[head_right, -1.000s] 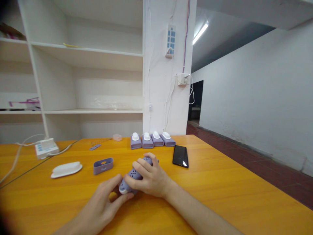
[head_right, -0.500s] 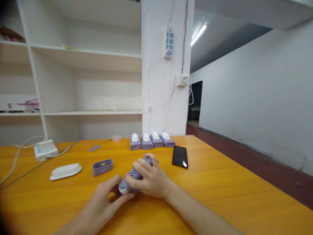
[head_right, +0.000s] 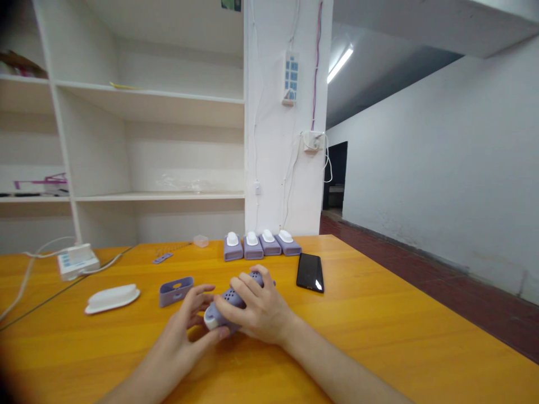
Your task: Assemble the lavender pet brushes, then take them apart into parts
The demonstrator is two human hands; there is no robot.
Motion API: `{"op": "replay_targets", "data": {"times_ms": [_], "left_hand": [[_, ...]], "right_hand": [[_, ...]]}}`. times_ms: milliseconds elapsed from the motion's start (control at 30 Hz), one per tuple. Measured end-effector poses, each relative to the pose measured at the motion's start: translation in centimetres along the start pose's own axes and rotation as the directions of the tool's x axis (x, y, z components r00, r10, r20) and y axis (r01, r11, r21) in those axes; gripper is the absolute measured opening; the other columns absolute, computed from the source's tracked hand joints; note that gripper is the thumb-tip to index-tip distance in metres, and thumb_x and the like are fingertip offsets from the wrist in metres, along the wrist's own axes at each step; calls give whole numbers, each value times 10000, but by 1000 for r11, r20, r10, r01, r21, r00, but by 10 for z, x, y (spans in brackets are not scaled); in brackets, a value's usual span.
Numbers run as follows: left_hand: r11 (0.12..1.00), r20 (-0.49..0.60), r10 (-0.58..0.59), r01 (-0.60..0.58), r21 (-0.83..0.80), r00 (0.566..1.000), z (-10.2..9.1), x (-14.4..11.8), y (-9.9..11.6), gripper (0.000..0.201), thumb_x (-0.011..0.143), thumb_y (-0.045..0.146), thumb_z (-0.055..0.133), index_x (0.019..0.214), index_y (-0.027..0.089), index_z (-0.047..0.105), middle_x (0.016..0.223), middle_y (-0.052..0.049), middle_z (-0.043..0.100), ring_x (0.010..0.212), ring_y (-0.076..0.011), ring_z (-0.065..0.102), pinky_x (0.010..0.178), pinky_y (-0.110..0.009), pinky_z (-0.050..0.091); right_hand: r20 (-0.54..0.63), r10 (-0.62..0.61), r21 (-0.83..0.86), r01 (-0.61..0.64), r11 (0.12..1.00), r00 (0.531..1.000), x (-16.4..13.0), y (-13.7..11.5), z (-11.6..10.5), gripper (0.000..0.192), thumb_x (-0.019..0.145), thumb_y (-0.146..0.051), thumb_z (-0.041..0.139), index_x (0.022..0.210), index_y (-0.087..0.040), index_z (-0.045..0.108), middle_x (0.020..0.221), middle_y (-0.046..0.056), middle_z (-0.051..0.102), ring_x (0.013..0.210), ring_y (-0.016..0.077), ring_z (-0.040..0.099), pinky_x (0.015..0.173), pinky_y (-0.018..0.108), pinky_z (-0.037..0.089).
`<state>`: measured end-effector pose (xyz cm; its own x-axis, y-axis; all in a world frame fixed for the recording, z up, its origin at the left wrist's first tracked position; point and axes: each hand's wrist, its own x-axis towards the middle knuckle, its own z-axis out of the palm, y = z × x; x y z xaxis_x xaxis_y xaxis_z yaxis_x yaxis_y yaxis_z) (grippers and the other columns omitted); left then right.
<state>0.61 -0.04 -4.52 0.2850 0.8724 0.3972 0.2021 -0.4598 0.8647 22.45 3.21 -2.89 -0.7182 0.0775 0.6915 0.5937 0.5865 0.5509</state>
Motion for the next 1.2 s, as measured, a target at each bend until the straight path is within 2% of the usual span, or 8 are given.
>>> {"op": "replay_targets", "data": {"times_ms": [100,233,333,533,800,933,1100,1200], "left_hand": [[974,78,-47,63,-217,996,1,2,-6,756,839,327,768,1469,255,355,1510,-140,502,1339,-289,538,1124,-458,430],[932,157,-58,110,-346,986,6,5,-12,846,803,340,821,1509,265,362,1598,-120,402,1448,-302,413,1197,-483,344],[890,180,-44,120,-439,983,8,6,-11,798,795,339,830,1476,279,418,1578,-97,443,1430,-293,443,1191,-479,357],[859,164,-54,130,-496,985,3,11,-6,781,691,349,885,1380,228,537,1431,-120,607,1320,-352,559,1124,-527,424],[837,235,-76,190,-513,969,0,12,2,708,636,328,877,1288,201,630,1363,-101,659,1273,-360,588,1055,-489,484],[810,241,-89,210,-547,967,-3,11,4,679,646,243,841,1292,205,637,1381,-89,647,1292,-362,568,1095,-499,439],[779,275,-6,177,-601,962,-3,9,5,691,658,115,720,1334,221,622,1414,-59,620,1378,-331,483,1189,-501,321],[773,284,19,166,-613,959,-4,10,-3,757,646,62,651,1375,257,593,1471,-30,571,1421,-295,436,1225,-485,262]], "right_hand": [[-6,12,-21,-12,1000,1000,4,-4,-1,358,940,-268,562,1295,-261,608,1146,107,631,1108,280,564,1023,554,332],[-13,37,-44,-38,998,999,11,-10,1,337,965,-244,537,1292,-266,612,1150,97,633,1087,266,568,1026,543,323],[-3,55,-47,-55,997,998,13,-13,3,317,980,-255,524,1282,-267,619,1159,100,639,1067,260,567,1019,541,324],[2,72,-97,-72,993,997,18,-19,5,296,990,-234,528,1266,-288,621,1170,102,656,1077,256,557,1029,550,302],[21,116,-105,-113,988,993,22,-25,4,274,978,-234,550,1237,-283,623,1165,104,655,1061,260,562,1040,572,284],[38,131,-100,-126,987,991,21,-25,5,293,982,-247,541,1265,-289,605,1172,107,653,1052,259,549,1027,575,282],[98,159,-130,-145,981,982,20,-20,5,331,979,-268,520,1305,-274,578,1192,125,639,1081,285,532,994,561,286],[127,172,-139,-154,978,977,19,-17,5,334,973,-271,520,1302,-270,578,1178,124,639,1061,287,535,983,552,288]]}}
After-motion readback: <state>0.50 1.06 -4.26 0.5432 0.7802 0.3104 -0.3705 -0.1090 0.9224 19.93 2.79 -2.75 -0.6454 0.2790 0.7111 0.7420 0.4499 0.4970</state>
